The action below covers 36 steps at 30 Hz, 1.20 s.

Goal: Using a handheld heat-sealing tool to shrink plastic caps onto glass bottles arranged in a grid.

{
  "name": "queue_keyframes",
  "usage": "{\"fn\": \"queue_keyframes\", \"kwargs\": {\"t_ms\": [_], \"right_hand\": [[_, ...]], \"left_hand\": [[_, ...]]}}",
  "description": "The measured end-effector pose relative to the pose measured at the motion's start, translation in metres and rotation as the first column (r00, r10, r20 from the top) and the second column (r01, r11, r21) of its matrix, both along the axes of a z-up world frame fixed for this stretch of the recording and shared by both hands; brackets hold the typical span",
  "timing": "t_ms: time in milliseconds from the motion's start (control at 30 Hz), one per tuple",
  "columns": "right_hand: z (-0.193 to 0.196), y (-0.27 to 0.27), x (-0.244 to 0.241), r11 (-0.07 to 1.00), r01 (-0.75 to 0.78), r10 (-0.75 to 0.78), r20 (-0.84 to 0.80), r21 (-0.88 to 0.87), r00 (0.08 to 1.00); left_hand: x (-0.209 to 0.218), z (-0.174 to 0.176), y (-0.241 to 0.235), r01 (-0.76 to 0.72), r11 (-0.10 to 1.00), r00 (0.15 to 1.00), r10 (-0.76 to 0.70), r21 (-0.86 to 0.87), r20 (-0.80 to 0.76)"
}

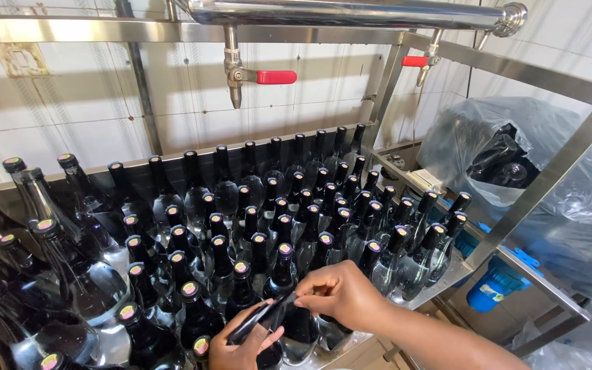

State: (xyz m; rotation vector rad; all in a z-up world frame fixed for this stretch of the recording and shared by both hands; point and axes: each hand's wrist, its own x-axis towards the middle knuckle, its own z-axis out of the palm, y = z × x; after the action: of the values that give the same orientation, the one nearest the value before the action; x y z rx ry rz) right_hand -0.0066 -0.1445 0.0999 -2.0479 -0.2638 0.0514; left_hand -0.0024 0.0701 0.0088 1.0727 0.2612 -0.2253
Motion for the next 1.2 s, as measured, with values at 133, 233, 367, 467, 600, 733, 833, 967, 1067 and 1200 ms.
{"fn": "queue_keyframes", "kwargs": {"t_ms": [133,233,367,467,600,733,833,967,1067,1200], "right_hand": [[-0.009,-0.019,0.003,0.982,-0.117,0.122,-0.03,0.146,0.992],[-0.003,-0.03,0.002,0.944,-0.262,0.298,-0.172,0.203,0.939],[0.023,-0.037,0.004,0.932,-0.361,0.341,-0.26,-0.032,0.903],[0.022,-0.047,0.029,0.977,-0.094,0.074,-0.109,-0.192,0.991],[-0.03,-0.086,0.098,0.827,0.155,-0.016,0.253,-0.54,0.967],[-0.037,-0.084,0.116,0.79,0.137,-0.087,0.111,-0.598,0.99],[-0.032,-0.076,0.124,0.804,0.13,-0.1,0.084,-0.58,0.991],[-0.035,-0.064,0.135,0.819,0.029,0.087,0.174,-0.573,0.981],[-0.031,-0.047,0.144,0.825,-0.024,0.152,0.181,-0.564,0.972],[-0.012,-0.026,0.145,0.838,-0.008,0.049,0.062,-0.546,0.997]], "left_hand": [[0.001,0.003,-0.004,0.014,1.0,0.995,-0.013,0.012,-0.099],[0.008,-0.02,-0.002,0.049,0.997,0.998,-0.052,-0.064,-0.038],[0.003,0.004,-0.002,-0.029,0.999,0.994,0.027,-0.019,-0.106],[-0.004,0.044,0.001,-0.11,0.994,0.972,0.109,0.007,-0.21],[-0.004,0.051,0.003,-0.149,0.989,0.95,0.142,-0.001,-0.278],[-0.001,0.042,0.006,-0.189,0.982,0.943,0.179,-0.008,-0.281],[-0.004,0.042,0.01,-0.188,0.982,0.947,0.177,-0.018,-0.268],[-0.004,0.042,0.014,-0.122,0.992,0.961,0.117,-0.005,-0.251],[-0.001,0.032,0.012,-0.115,0.993,0.965,0.108,-0.016,-0.238],[0.001,0.016,0.009,-0.134,0.99,0.97,0.121,-0.048,-0.213]]}}
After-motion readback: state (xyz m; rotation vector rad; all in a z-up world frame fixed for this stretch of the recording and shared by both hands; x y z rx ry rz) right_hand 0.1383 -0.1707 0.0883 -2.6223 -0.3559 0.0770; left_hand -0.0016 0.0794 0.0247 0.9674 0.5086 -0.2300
